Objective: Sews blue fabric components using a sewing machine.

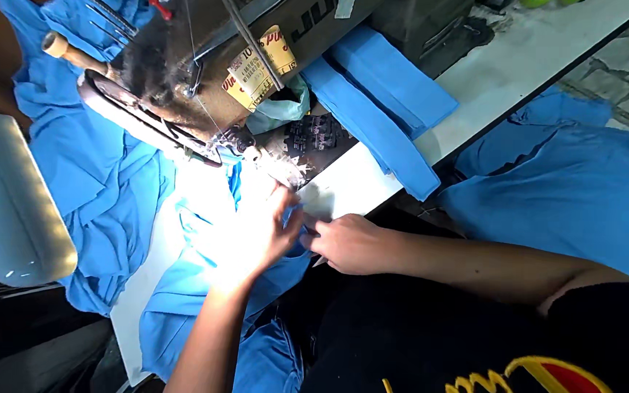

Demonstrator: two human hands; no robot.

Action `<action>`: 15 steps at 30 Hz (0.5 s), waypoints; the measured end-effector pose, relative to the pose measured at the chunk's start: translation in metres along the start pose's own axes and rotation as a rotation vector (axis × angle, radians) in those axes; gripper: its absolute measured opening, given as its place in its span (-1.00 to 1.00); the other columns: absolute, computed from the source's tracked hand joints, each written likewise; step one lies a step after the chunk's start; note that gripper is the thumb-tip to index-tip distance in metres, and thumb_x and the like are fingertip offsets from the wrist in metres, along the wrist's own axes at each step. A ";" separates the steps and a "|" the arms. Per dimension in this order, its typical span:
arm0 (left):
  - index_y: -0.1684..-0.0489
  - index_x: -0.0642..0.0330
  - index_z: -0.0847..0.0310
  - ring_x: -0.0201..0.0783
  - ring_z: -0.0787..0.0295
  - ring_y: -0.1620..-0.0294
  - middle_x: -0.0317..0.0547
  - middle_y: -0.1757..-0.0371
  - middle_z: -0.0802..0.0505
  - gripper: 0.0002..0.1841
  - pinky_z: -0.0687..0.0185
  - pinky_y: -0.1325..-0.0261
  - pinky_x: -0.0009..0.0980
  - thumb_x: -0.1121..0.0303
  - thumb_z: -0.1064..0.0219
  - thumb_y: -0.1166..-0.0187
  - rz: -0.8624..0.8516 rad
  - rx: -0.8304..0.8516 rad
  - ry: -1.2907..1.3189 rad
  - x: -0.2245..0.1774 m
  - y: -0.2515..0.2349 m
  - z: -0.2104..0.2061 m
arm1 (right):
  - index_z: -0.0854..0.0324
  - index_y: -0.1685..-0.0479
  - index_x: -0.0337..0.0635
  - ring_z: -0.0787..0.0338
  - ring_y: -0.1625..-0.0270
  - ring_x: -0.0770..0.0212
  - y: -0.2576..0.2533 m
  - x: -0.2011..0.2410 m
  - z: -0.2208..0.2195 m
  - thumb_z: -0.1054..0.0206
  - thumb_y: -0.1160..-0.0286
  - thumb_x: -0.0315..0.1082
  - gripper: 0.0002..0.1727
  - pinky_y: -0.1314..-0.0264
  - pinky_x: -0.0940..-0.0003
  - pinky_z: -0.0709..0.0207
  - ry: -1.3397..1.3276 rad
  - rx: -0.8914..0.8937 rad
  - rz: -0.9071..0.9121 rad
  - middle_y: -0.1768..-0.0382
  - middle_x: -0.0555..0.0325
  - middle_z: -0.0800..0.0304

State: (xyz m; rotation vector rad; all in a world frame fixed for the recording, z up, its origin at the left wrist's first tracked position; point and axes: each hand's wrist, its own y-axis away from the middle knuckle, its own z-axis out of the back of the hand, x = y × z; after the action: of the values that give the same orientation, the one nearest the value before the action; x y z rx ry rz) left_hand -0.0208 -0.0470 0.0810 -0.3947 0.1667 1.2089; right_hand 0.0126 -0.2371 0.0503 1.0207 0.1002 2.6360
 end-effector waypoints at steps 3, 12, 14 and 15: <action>0.46 0.24 -0.78 -0.14 -0.82 0.12 -0.03 0.29 -0.85 -0.84 -0.66 0.00 -0.20 0.37 -0.34 -0.41 0.043 -0.068 0.009 0.004 0.045 -0.020 | -0.62 -0.24 -0.27 -0.81 0.26 -0.18 0.002 -0.001 -0.005 -0.21 -0.63 -0.44 -0.72 0.31 -0.07 -0.61 0.018 -0.028 0.014 -0.48 -0.30 -0.53; 0.39 0.28 -0.84 -0.34 -0.85 0.15 -0.02 0.20 -0.91 -0.72 -0.71 -0.01 -0.46 0.32 -0.25 -0.59 0.189 -0.124 0.145 -0.005 0.070 -0.039 | -0.59 -0.29 -0.29 -0.80 0.34 -0.15 0.007 -0.002 -0.017 -0.23 -0.59 -0.46 -0.67 0.40 0.00 -0.59 0.091 -0.070 0.047 -0.45 -0.29 -0.57; 0.35 0.27 -0.84 -0.27 -0.86 0.20 -0.05 0.27 -0.90 -0.71 -0.74 0.03 -0.31 0.32 -0.21 -0.57 0.202 -0.092 0.080 0.000 0.059 -0.022 | -0.61 -0.31 -0.28 -0.81 0.38 -0.14 0.007 -0.003 -0.020 -0.25 -0.59 -0.45 -0.65 0.43 -0.01 -0.60 0.095 -0.124 0.064 -0.44 -0.29 -0.60; 0.27 0.32 -0.84 -0.16 -0.85 0.19 0.01 0.24 -0.89 -0.72 -0.73 0.05 -0.19 0.34 -0.20 -0.58 0.224 -0.076 0.033 0.005 0.052 -0.014 | -0.62 -0.35 -0.26 -0.81 0.39 -0.13 0.008 -0.004 -0.022 -0.26 -0.59 -0.45 -0.63 0.44 -0.01 -0.61 0.099 -0.143 0.075 -0.41 -0.28 -0.61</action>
State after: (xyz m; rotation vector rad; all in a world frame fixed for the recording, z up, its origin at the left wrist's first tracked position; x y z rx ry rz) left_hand -0.0661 -0.0330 0.0554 -0.4711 0.1977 1.4331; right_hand -0.0011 -0.2446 0.0322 0.8628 -0.1051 2.7155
